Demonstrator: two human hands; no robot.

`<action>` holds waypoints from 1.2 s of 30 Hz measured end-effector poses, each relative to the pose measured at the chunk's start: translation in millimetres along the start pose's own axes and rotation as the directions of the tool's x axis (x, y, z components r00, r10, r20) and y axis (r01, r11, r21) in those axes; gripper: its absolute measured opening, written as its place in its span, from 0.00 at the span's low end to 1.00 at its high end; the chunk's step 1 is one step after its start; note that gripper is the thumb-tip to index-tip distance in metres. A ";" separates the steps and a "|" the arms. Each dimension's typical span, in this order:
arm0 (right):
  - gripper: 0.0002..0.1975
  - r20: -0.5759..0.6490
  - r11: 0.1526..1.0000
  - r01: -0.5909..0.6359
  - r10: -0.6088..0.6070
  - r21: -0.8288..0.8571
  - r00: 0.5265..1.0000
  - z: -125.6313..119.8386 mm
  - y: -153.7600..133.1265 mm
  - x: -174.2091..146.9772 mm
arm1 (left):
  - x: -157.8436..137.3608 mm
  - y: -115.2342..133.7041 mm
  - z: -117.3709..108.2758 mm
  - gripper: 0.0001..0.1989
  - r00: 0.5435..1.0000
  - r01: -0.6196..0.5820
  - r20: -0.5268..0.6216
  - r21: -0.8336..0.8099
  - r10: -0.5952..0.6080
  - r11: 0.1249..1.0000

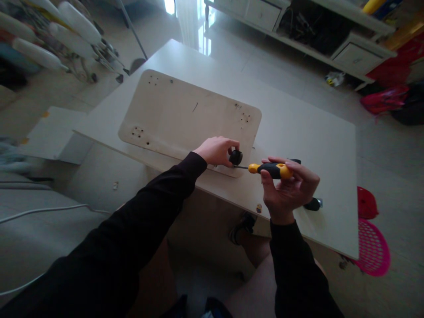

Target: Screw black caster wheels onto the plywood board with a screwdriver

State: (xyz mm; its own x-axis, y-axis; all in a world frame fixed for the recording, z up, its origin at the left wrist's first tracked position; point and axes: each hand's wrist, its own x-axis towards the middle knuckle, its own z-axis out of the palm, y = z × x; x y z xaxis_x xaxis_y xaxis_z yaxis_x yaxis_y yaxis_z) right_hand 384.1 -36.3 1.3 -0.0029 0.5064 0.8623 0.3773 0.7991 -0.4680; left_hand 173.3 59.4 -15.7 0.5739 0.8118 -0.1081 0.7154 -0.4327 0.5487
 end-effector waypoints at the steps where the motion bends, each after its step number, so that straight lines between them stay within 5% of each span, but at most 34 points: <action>1: 0.36 0.002 1.000 -0.001 0.001 -0.005 1.000 -0.1 0.1 -0.2 | -0.1 0.2 -0.1 0.24 1.000 -0.002 -0.001 0.000 0.002 1.000; 18: 0.43 0.087 0.994 0.053 -0.044 -0.094 0.995 -1.6 7.8 -6.3 | 0.6 1.4 0.1 0.23 1.000 0.004 -0.003 -0.006 -0.004 1.000; 36: 0.38 0.197 0.951 0.126 -0.071 -0.281 0.978 -5.4 -2.1 -3.0 | 0.0 3.2 -1.5 0.24 1.000 -0.004 -0.006 0.022 0.005 1.000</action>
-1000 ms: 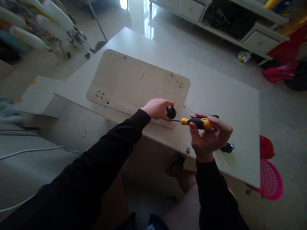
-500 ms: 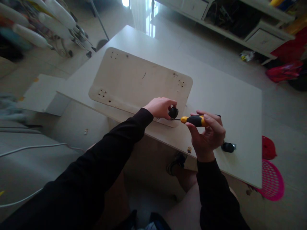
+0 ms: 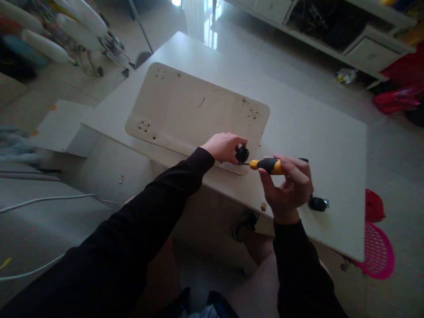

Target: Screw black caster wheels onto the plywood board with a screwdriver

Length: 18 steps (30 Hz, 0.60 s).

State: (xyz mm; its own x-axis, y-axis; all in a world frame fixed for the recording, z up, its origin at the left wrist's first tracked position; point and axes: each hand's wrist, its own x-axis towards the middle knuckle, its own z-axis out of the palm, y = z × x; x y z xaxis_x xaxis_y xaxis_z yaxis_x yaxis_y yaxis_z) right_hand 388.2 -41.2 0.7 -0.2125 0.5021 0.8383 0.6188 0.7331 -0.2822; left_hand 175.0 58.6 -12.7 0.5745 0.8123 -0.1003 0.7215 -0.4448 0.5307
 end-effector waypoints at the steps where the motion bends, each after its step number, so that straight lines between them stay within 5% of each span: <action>1: 0.38 0.006 1.000 0.004 -0.004 -0.012 1.000 0.3 -0.9 0.7 | -0.2 0.3 -0.3 0.23 1.000 0.001 0.001 0.003 -0.001 1.000; 10: 0.40 -0.042 0.989 -0.041 0.047 0.145 0.998 9.1 3.0 2.2 | -0.1 0.4 -0.5 0.24 1.000 0.003 0.003 0.000 -0.003 1.000; 16: 0.20 0.005 0.997 0.016 -0.016 -0.071 1.000 3.9 -4.0 7.8 | 0.1 0.4 0.5 0.23 1.000 -0.005 -0.010 0.002 0.005 1.000; 18: 0.21 0.069 1.000 -0.006 0.008 -0.026 0.998 1.9 -6.1 7.9 | 0.3 0.4 0.4 0.23 1.000 -0.005 -0.005 0.000 0.005 1.000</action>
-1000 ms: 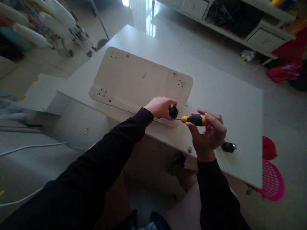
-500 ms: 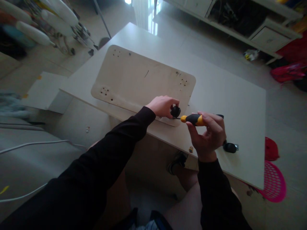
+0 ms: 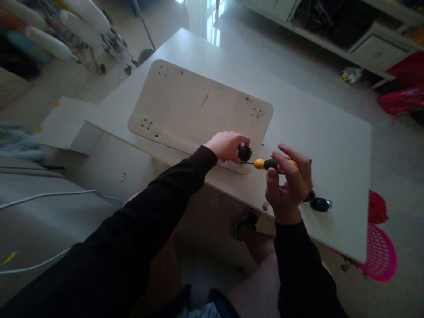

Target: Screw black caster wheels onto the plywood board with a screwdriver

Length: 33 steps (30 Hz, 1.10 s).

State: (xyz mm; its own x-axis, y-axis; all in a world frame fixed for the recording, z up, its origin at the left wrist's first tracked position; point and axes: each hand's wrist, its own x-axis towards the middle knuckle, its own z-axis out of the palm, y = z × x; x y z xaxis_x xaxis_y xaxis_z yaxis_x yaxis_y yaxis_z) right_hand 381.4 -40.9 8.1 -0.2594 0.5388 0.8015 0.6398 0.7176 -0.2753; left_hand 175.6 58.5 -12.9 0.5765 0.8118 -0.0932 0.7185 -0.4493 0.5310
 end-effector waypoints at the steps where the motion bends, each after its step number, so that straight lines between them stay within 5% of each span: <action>1: 0.25 0.040 0.999 -0.019 0.018 0.041 0.999 -0.5 -0.7 -0.5 | 0.1 0.0 -0.1 0.23 1.000 0.002 0.002 0.000 -0.002 1.000; 6: 0.34 0.060 0.998 -0.004 -0.001 0.068 0.998 1.1 -4.0 -0.7 | 0.2 0.0 0.0 0.23 1.000 0.007 0.000 0.007 -0.007 1.000; 11: 0.26 -0.036 0.997 0.016 -0.019 -0.082 0.999 2.6 -8.5 2.5 | -0.7 1.1 0.3 0.23 1.000 0.003 -0.014 0.010 -0.003 1.000; 17: 0.35 0.067 0.996 -0.032 0.027 0.081 0.997 4.1 -11.1 0.0 | -1.5 3.4 -0.1 0.22 1.000 0.010 -0.029 0.027 -0.009 1.000; 23: 0.29 -0.131 0.999 -0.028 0.025 -0.028 0.991 9.6 -12.4 -4.0 | 0.0 3.3 -0.5 0.23 1.000 0.014 -0.014 0.025 -0.014 1.000; 28: 0.32 -0.034 0.990 -0.081 0.086 0.116 0.996 11.4 -10.3 -11.0 | 0.7 2.6 -0.1 0.24 1.000 0.022 -0.015 0.031 -0.022 0.999; 33: 0.35 -0.150 0.998 0.020 -0.028 -0.053 0.988 8.9 -10.6 -11.1 | 1.2 2.8 -1.3 0.23 1.000 0.016 -0.016 0.052 -0.016 0.999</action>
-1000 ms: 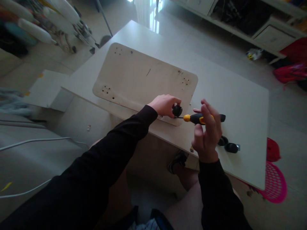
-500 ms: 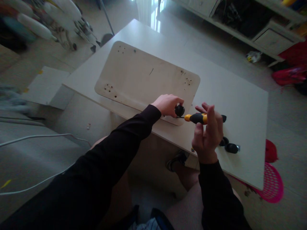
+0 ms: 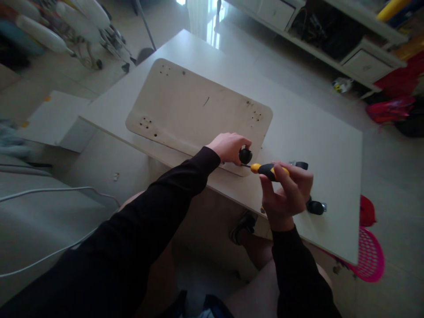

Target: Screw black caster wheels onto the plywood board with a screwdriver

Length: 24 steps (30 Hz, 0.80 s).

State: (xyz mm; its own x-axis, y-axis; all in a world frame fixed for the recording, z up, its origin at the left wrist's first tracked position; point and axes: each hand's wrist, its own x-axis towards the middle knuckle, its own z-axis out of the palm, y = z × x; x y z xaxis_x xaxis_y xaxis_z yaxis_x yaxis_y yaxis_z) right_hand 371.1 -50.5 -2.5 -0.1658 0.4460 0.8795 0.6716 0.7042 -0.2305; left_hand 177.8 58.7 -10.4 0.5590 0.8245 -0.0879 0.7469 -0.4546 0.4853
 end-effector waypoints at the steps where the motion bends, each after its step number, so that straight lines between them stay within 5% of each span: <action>1: 0.32 -0.031 1.000 -0.001 0.000 -0.021 1.000 -0.2 -0.1 0.1 | 0.1 0.1 -0.5 0.22 1.000 -0.002 0.004 0.001 0.002 1.000; 4: 0.26 -0.006 0.995 -0.083 0.083 0.058 0.997 -0.5 0.3 -0.4 | -0.1 0.6 -1.9 0.22 1.000 -0.005 0.014 -0.003 0.005 1.000; 8: 0.34 0.104 0.984 -0.097 0.082 0.151 0.991 -0.5 1.7 1.6 | -0.6 0.2 -2.0 0.21 1.000 -0.003 0.011 -0.012 0.003 1.000; 13: 0.34 -0.048 1.000 -0.003 0.004 0.020 0.999 0.6 4.1 4.6 | 0.5 -1.4 -1.0 0.20 1.000 -0.013 0.022 -0.011 0.013 1.000; 16: 0.27 -0.016 0.997 -0.040 0.041 0.072 0.999 1.0 4.5 2.6 | 0.9 -1.3 -1.7 0.21 1.000 -0.002 0.029 -0.013 0.002 1.000; 19: 0.32 0.042 0.993 -0.039 0.035 0.115 0.999 0.9 4.1 2.4 | 0.5 -0.4 -2.8 0.21 1.000 0.001 0.029 -0.007 -0.001 1.000; 24: 0.31 -0.075 0.997 0.073 -0.074 -0.011 0.994 0.4 5.7 7.2 | -0.1 0.9 -3.9 0.21 0.999 -0.004 0.034 0.002 0.004 1.000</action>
State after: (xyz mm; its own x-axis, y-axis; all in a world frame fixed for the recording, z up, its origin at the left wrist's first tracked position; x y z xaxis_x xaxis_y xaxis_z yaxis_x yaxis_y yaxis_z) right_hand 373.4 -43.1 2.3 -0.1607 0.3502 0.9228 0.6655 0.7289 -0.1607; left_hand 177.1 59.5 -6.6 0.5742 0.8105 -0.1158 0.7453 -0.4589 0.4837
